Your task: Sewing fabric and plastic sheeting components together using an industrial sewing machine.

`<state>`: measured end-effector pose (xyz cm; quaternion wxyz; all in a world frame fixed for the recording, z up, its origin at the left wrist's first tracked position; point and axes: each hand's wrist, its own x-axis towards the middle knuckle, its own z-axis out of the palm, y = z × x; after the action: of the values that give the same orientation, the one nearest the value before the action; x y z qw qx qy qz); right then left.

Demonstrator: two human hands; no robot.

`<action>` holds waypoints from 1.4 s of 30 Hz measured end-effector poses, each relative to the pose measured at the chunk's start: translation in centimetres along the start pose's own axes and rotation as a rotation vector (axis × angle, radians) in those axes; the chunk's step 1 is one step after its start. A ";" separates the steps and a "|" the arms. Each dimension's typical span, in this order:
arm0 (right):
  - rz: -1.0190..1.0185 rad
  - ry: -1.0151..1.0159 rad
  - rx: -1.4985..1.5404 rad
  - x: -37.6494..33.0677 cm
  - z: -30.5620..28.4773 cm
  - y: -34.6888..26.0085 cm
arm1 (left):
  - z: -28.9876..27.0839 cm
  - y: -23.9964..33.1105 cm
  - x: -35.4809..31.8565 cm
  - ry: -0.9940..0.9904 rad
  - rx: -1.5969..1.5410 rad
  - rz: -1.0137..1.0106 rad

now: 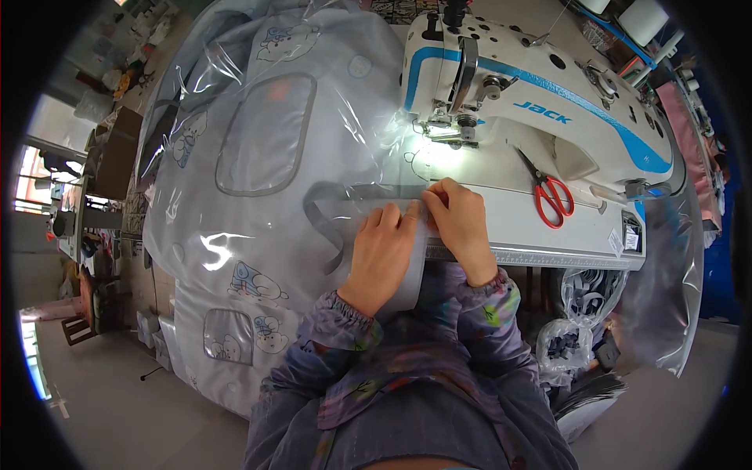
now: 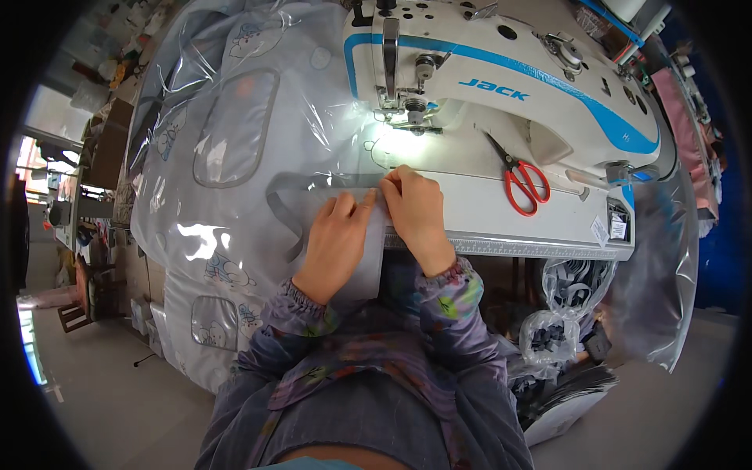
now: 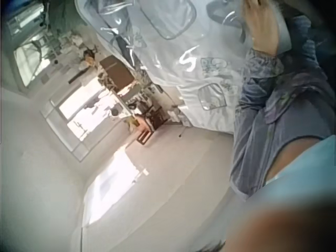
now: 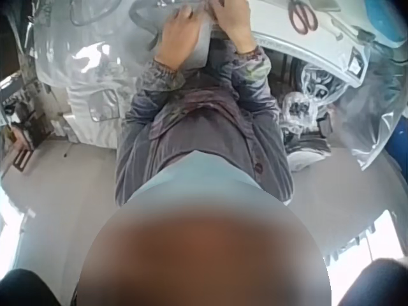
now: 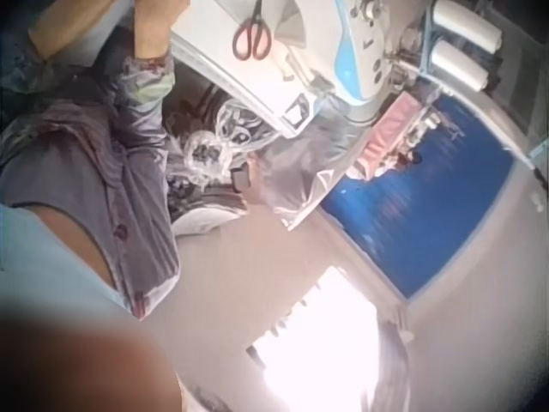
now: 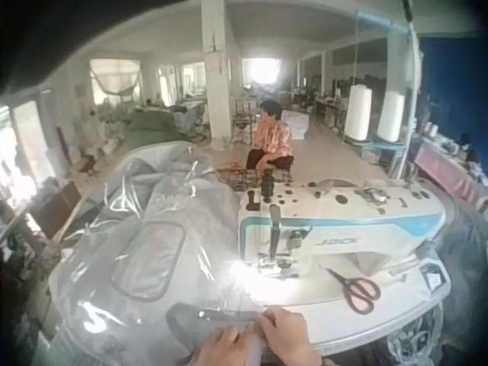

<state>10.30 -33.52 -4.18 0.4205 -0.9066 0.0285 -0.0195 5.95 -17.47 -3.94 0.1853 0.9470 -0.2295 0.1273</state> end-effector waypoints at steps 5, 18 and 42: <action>-0.172 0.100 -0.150 -7.5 -1.5 0.6 | -0.6 -0.3 -0.1 0.019 0.000 0.014; 0.249 -0.570 1.172 -13.8 1.6 3.2 | 0.2 1.5 1.9 -0.039 0.067 -0.070; 0.090 -0.346 1.001 -11.8 3.4 2.1 | 0.4 -2.0 2.8 -0.084 -0.081 0.126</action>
<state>-1.34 -31.47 -8.13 0.8008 -0.5828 -0.0152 0.1373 9.38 -17.01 -3.97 0.2056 0.9268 -0.3011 0.0895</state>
